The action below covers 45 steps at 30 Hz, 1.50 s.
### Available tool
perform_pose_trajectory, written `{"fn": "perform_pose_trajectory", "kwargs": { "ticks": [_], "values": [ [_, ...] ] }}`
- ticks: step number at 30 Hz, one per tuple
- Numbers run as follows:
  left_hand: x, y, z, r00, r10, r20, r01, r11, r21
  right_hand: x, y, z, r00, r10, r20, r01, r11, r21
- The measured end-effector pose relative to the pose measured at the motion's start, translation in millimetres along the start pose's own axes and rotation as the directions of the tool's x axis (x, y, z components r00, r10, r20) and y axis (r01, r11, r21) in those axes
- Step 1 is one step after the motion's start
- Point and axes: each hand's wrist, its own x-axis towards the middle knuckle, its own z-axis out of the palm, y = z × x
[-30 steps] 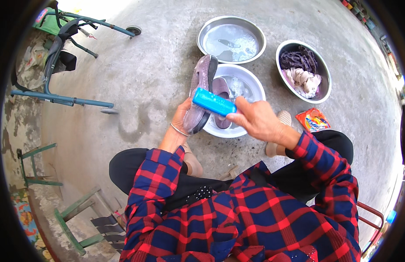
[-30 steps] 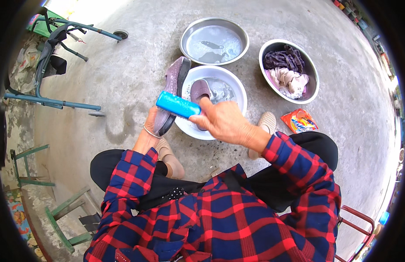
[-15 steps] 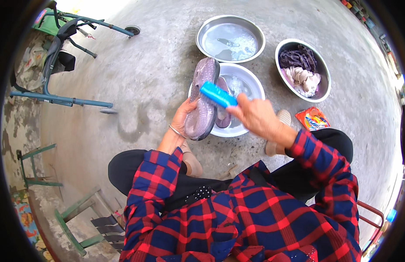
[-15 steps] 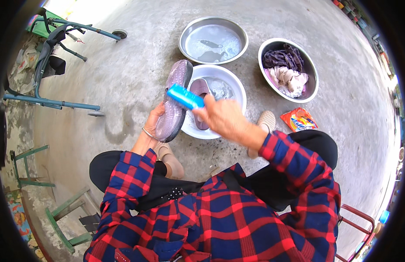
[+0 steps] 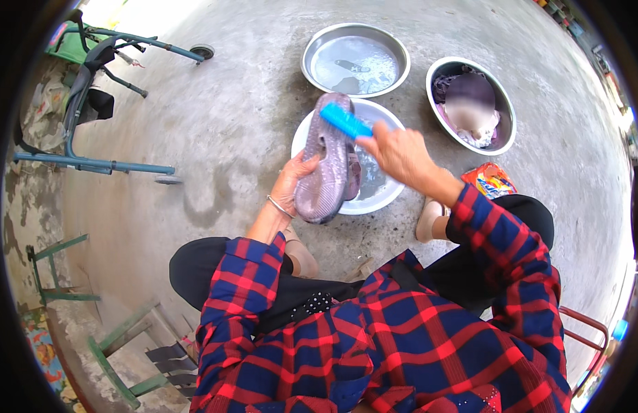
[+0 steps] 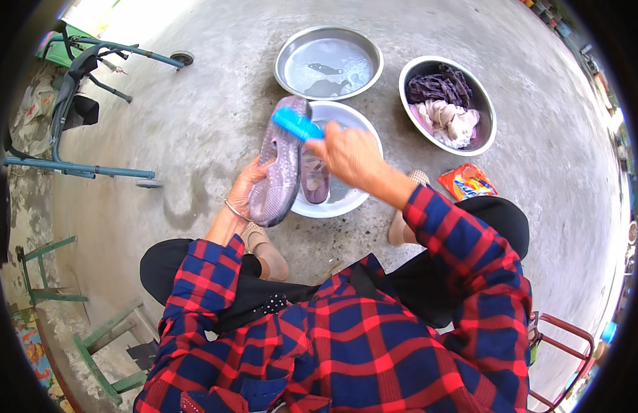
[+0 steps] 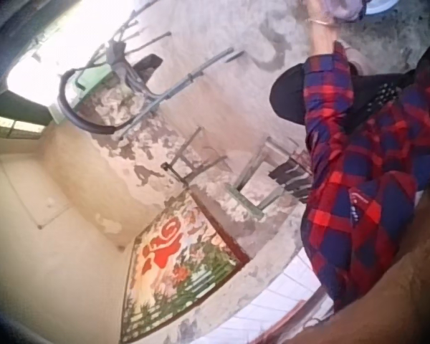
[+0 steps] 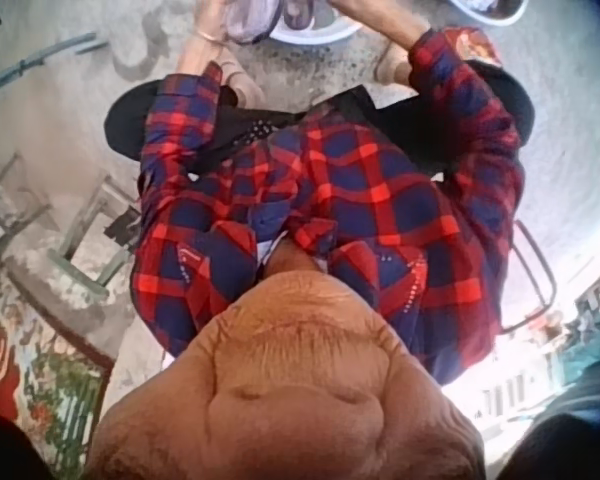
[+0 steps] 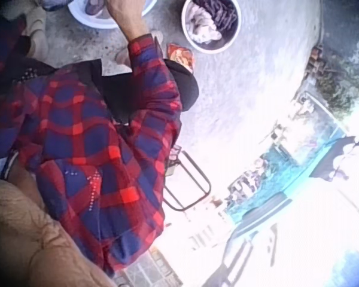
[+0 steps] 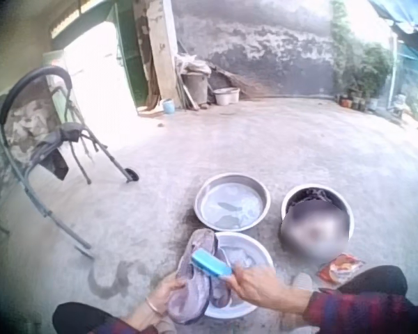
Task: The person scrubs a purple shoe with a blue brush, focusing on the upper and sole. They rinse the shoe in a white basin of soapy water and inspect the sole before placing it into a metal bowl.
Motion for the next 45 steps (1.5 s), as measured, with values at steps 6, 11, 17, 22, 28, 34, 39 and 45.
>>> {"fn": "perform_pose_trajectory", "kwargs": {
  "ticks": [6,11,17,22,28,34,39,45],
  "values": [
    [7,0,-1,1.000,0.009,-0.003,-0.008,0.999,0.052,-11,-3,3,0.999,0.047,0.022,-0.049,0.990,0.131],
    [4,5,-3,0.996,0.055,-0.070,-0.044,0.988,0.145,-24,-2,13,0.990,0.002,0.143,0.001,1.000,-0.022],
    [17,-11,28,0.997,-0.066,-0.030,0.071,0.973,0.218,16,43,-33,0.976,0.186,-0.117,-0.200,0.972,-0.122],
    [98,-59,-1,0.966,0.123,-0.228,0.065,0.738,0.672,14,72,-78,0.954,0.300,0.027,-0.300,0.943,0.147],
    [167,-151,1,0.789,0.604,-0.116,0.043,0.134,0.990,-5,70,-99,0.912,0.384,0.142,-0.408,0.824,0.392],
    [187,-213,-1,0.915,0.400,-0.047,0.143,-0.212,0.967,-17,69,-107,0.843,0.489,0.224,-0.524,0.654,0.545],
    [185,-218,-4,0.965,0.240,-0.105,0.183,-0.329,0.927,-18,72,-112,0.761,0.561,0.326,-0.631,0.522,0.574],
    [192,-213,-34,0.983,0.080,-0.165,0.183,-0.467,0.865,-17,77,-108,0.738,0.540,0.405,-0.662,0.462,0.590]
  ]
}}
